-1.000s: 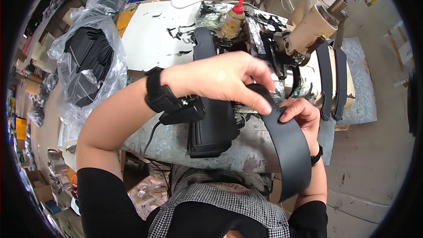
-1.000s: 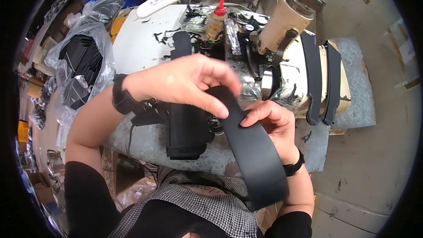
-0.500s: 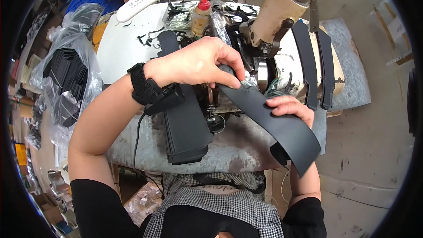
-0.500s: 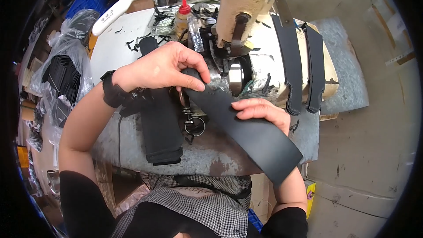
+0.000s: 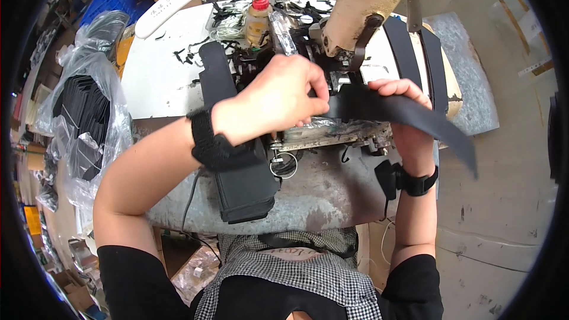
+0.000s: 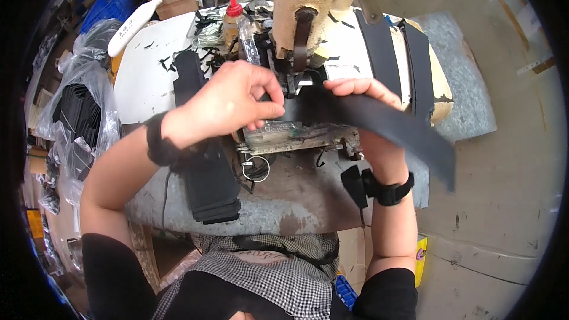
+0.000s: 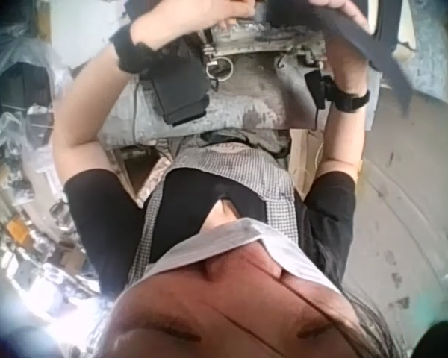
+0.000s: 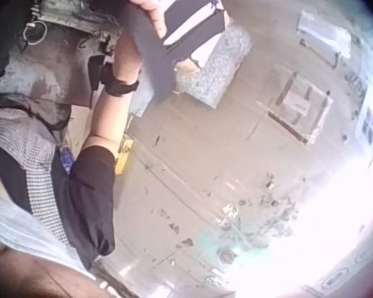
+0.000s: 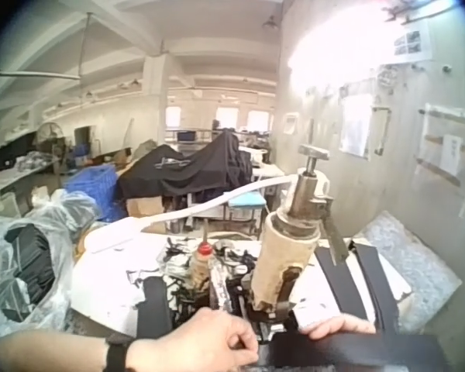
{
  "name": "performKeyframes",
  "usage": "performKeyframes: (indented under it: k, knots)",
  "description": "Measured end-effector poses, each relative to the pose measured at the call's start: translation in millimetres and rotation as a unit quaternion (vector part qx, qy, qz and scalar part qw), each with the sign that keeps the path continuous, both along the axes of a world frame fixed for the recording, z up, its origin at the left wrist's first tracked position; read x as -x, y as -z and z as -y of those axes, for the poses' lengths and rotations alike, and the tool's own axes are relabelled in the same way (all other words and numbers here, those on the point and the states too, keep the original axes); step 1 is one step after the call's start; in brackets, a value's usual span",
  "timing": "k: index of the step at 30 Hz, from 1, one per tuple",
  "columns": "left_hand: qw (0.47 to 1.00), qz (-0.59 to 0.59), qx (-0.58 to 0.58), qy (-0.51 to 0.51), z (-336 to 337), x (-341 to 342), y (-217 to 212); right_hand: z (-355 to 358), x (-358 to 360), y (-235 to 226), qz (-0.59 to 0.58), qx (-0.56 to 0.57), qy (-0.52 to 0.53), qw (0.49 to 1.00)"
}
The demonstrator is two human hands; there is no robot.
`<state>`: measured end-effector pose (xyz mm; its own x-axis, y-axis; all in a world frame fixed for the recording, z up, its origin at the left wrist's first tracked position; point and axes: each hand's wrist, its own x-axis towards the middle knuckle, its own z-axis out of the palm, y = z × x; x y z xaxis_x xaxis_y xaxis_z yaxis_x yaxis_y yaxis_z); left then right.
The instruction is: The recorder is using a skiving machine to trim edges of black shoe components and then organizing them in the factory.
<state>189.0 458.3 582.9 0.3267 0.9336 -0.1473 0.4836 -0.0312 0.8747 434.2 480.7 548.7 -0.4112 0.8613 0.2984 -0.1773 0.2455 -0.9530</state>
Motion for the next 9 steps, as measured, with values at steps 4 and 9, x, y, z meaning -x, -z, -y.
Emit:
performKeyframes:
  k: [4,9]
  knots:
    - [0.99,0.11,0.091,-0.021,3,-9,20,-8,-8,-22,0.009,-0.026,-0.004,1.0]
    - [0.969,0.201,0.145,-0.015,-1,-2,20,2,-50,-23,0.134,-0.185,-0.085,0.97]
